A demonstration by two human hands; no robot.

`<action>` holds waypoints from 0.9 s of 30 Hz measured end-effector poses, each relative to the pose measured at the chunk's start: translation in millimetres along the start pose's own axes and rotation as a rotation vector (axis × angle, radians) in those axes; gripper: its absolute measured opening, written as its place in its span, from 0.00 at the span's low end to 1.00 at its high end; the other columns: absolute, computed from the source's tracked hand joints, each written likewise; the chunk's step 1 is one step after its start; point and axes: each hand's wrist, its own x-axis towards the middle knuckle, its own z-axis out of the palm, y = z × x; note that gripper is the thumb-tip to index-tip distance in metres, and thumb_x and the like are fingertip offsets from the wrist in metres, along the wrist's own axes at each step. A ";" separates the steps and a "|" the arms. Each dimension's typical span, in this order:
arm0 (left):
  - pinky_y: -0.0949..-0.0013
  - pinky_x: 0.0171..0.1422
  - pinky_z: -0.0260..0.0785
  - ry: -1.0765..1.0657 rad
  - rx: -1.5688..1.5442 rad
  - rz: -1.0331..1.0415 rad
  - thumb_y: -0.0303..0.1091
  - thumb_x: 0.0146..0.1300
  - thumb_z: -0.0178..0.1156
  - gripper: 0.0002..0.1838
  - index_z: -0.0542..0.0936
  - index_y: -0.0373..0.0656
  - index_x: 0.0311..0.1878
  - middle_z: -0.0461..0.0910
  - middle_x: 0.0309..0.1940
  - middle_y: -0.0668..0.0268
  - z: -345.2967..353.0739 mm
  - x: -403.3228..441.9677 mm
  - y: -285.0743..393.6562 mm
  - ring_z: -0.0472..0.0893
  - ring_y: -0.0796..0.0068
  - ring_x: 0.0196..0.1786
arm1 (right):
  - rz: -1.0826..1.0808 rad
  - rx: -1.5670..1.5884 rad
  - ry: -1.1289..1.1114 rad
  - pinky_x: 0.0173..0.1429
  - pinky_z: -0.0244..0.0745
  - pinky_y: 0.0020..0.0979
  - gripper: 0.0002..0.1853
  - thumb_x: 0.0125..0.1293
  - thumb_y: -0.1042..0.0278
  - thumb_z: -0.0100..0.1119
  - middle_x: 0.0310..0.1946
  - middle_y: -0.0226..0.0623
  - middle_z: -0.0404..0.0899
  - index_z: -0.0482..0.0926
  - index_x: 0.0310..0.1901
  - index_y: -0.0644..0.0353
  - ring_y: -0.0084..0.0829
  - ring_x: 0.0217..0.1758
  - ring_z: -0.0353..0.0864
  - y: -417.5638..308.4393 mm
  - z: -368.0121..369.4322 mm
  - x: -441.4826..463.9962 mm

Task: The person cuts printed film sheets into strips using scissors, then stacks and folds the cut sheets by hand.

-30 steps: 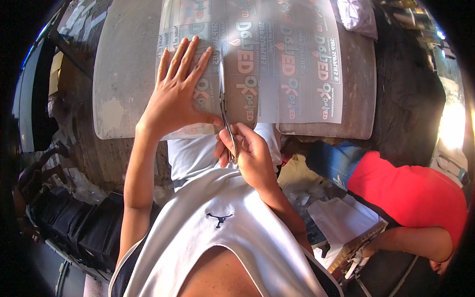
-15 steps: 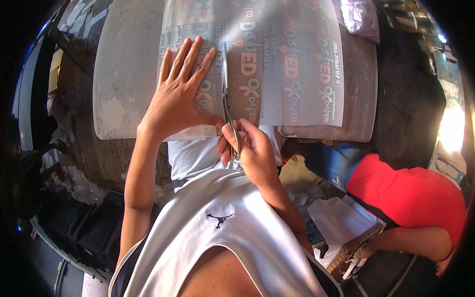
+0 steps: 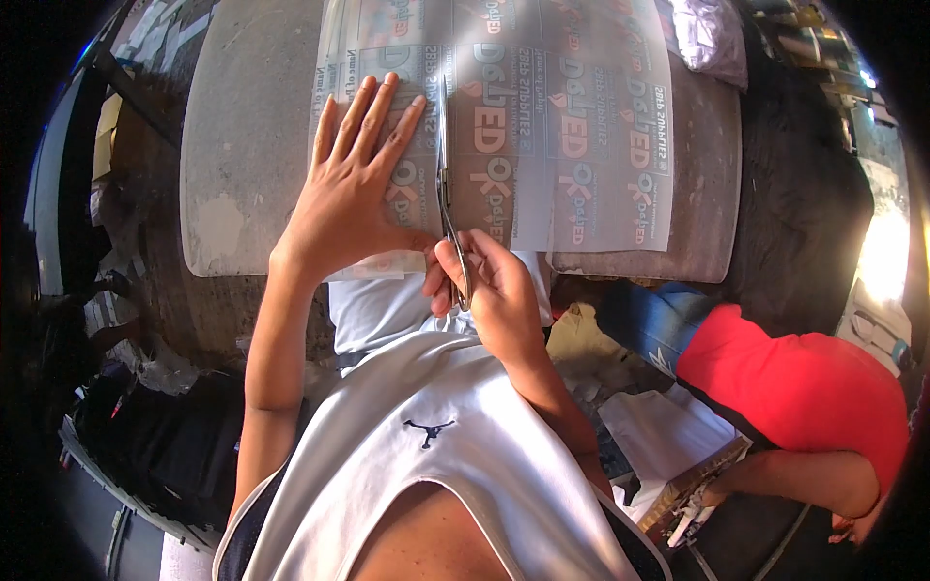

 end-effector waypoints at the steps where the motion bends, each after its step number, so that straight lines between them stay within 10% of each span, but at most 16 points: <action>1: 0.40 0.92 0.31 0.001 0.002 -0.003 0.69 0.31 0.83 0.75 0.61 0.48 0.84 0.51 0.86 0.52 0.3 0.1 0.1 0.46 0.52 0.89 | -0.008 0.000 0.001 0.35 0.74 0.23 0.17 0.81 0.54 0.61 0.30 0.34 0.83 0.81 0.45 0.63 0.20 0.27 0.81 -0.1 0.1 0.5; 27: 0.39 0.91 0.33 0.012 -0.034 -0.002 0.66 0.34 0.83 0.71 0.63 0.48 0.83 0.53 0.85 0.51 -3.4 1.6 1.2 0.48 0.51 0.89 | -0.008 -0.025 0.018 0.33 0.72 0.24 0.21 0.81 0.51 0.60 0.30 0.39 0.83 0.80 0.46 0.67 0.23 0.26 0.78 -16.5 2.3 14.1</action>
